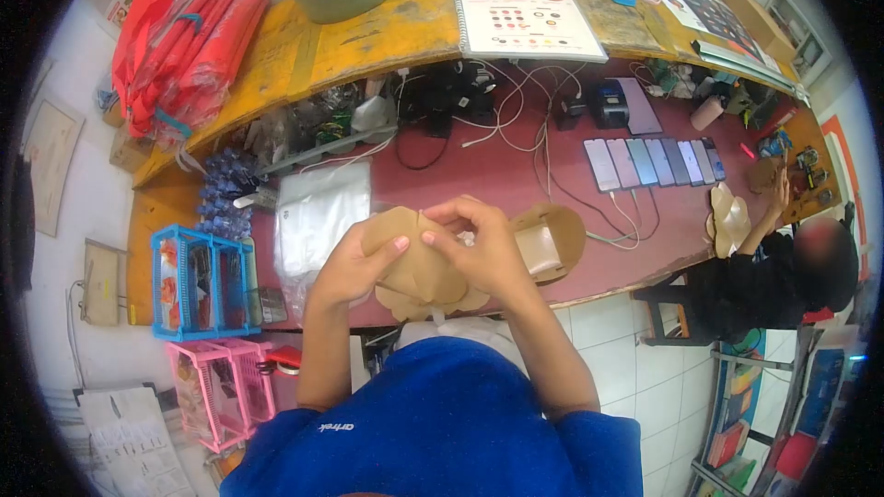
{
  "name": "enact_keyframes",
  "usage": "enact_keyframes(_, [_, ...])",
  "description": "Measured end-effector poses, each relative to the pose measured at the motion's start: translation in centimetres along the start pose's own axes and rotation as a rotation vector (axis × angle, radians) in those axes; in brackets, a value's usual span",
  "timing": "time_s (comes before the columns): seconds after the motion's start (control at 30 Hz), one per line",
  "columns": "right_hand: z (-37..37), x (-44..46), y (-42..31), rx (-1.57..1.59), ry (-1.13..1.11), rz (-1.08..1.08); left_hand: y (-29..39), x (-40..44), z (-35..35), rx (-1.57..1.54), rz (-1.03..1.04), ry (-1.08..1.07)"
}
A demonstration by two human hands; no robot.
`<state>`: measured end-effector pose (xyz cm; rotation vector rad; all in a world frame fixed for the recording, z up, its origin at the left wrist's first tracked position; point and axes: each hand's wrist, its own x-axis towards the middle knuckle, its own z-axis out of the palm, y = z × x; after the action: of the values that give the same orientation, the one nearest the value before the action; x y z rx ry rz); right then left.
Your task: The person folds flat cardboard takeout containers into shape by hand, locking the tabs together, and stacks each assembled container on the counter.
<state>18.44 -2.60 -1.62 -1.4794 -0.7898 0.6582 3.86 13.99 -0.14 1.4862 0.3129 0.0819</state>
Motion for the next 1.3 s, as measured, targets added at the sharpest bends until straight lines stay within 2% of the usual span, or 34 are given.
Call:
enact_keyframes(0.13, [0.5, 0.0, 0.9, 0.022, 0.016, -0.093, -0.1, 0.3, -0.8, 0.072, 0.034, 0.001])
enact_keyframes(0.27, [0.2, 0.1, 1.3, 0.125, -0.016, -0.033, 0.6, 0.1, -1.0, 0.093, 0.011, -0.029])
enact_keyframes(0.37, [0.8, -0.2, 1.1, 0.132, 0.056, -0.053, 0.0, 0.2, -1.1, 0.089, 0.026, -0.021])
enact_keyframes(0.43, [1.3, -0.7, -0.3, -0.109, 0.121, -0.063, 0.3, 0.2, -0.8, 0.085, 0.031, -0.019])
enact_keyframes(0.47, [1.6, -0.9, -0.8, -0.109, 0.122, -0.062, 0.3, 0.1, -0.8, 0.080, 0.036, -0.015])
enact_keyframes(0.63, [3.4, -1.7, -0.3, -0.443, 0.265, -0.342, -0.9, 0.2, -1.7, 0.223, 0.093, 0.023])
enact_keyframes(0.7, [4.4, -1.7, 0.9, -0.485, 0.273, -0.399, 0.0, 0.0, -1.6, 0.264, 0.107, 0.031])
enact_keyframes(0.77, [4.6, -1.8, 1.6, -0.523, 0.282, -0.456, 2.1, -0.7, -1.1, 0.492, 0.143, 0.114])
enact_keyframes(0.83, [4.2, -1.6, 1.7, -0.363, 0.114, -0.431, 1.8, -0.9, -1.0, 0.586, 0.178, 0.185])
enact_keyframes(0.87, [4.4, -1.6, 1.5, -0.364, 0.104, -0.441, 1.5, -1.0, -0.8, 0.674, 0.210, 0.265])
enact_keyframes(0.93, [5.2, -2.3, 1.1, -0.477, 0.097, -0.568, 1.1, -1.0, 0.4, 0.697, 0.256, 0.292])
enact_keyframes(1.03, [6.4, -1.5, 5.1, -0.464, 0.179, -0.644, 0.3, -1.2, 3.1, 0.717, 0.297, 0.341])
enact_keyframes(1.1, [6.0, -1.4, 6.3, -0.348, 0.181, -0.602, 2.0, -2.6, 4.7, 0.751, 0.272, 0.368])
enact_keyframes(1.13, [5.5, -1.4, 6.5, -0.228, 0.182, -0.549, 2.4, -3.4, 4.0, 0.909, 0.553, 0.335])
enact_keyframes(1.17, [4.9, -1.5, 6.5, -0.234, 0.183, -0.549, 2.9, -5.0, 2.4, 0.904, 0.556, 0.334])
enact_keyframes(1.23, [3.5, -2.3, 6.4, 0.094, 0.178, -0.358, 3.6, -8.9, -1.8, 0.533, 0.564, 0.105])
enact_keyframes(1.27, [2.6, -2.4, 6.5, 0.134, 0.147, -0.344, 3.2, -9.2, -3.5, 0.527, 0.558, 0.105])
enact_keyframes(1.3, [2.2, -2.5, 6.2, 0.136, 0.148, -0.341, 2.4, -8.7, -5.4, 0.541, 0.548, 0.203])
